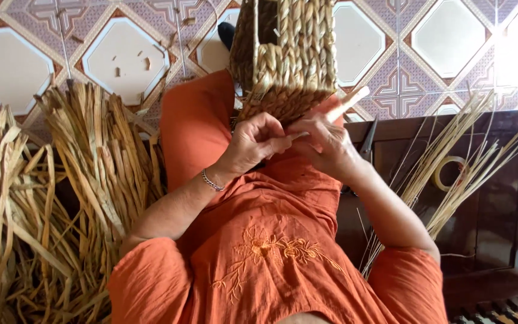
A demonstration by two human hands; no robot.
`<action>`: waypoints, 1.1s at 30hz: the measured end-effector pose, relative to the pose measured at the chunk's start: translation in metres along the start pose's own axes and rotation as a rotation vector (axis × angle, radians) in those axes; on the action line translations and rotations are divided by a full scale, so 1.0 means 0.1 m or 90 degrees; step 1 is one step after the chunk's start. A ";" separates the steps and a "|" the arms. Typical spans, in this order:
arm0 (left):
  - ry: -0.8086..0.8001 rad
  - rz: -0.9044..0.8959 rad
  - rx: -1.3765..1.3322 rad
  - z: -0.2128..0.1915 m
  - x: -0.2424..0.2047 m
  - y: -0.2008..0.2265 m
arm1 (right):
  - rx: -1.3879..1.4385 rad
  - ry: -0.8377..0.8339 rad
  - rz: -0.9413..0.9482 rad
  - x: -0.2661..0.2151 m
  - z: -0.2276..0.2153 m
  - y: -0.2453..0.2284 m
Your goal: The person weaves a basket by threading dried plant fiber strips along the frame, cutting excess material with scissors, and wrapping strips around the rim and handles by hand.
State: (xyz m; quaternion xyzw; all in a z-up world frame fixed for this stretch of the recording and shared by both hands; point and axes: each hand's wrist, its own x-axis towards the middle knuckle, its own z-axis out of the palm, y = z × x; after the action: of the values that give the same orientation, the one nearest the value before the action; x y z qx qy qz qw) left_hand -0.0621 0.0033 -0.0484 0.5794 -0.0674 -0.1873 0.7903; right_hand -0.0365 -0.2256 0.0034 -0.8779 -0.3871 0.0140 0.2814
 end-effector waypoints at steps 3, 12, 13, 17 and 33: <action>0.045 0.023 -0.059 -0.10 -0.08 0.08 | 0.136 0.114 -0.025 0.15 0.02 -0.20; 0.162 0.106 0.006 -0.54 0.00 0.14 | 0.159 0.100 0.132 0.40 0.10 -0.01; 0.208 0.151 0.091 -0.63 0.08 0.08 | 0.175 0.123 0.163 0.43 0.08 0.03; 0.246 0.217 0.126 -0.64 0.38 0.02 | 0.153 0.184 0.149 0.68 -0.13 -0.14; 0.072 -0.030 -0.233 -0.63 0.65 -0.12 | 0.197 0.106 0.363 1.04 -0.01 -0.03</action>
State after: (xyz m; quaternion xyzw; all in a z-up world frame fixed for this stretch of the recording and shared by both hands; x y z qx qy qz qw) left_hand 0.0157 0.0320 -0.0870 0.4371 0.0256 -0.1820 0.8804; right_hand 0.0348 -0.1531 0.0258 -0.8958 -0.0945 0.0789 0.4271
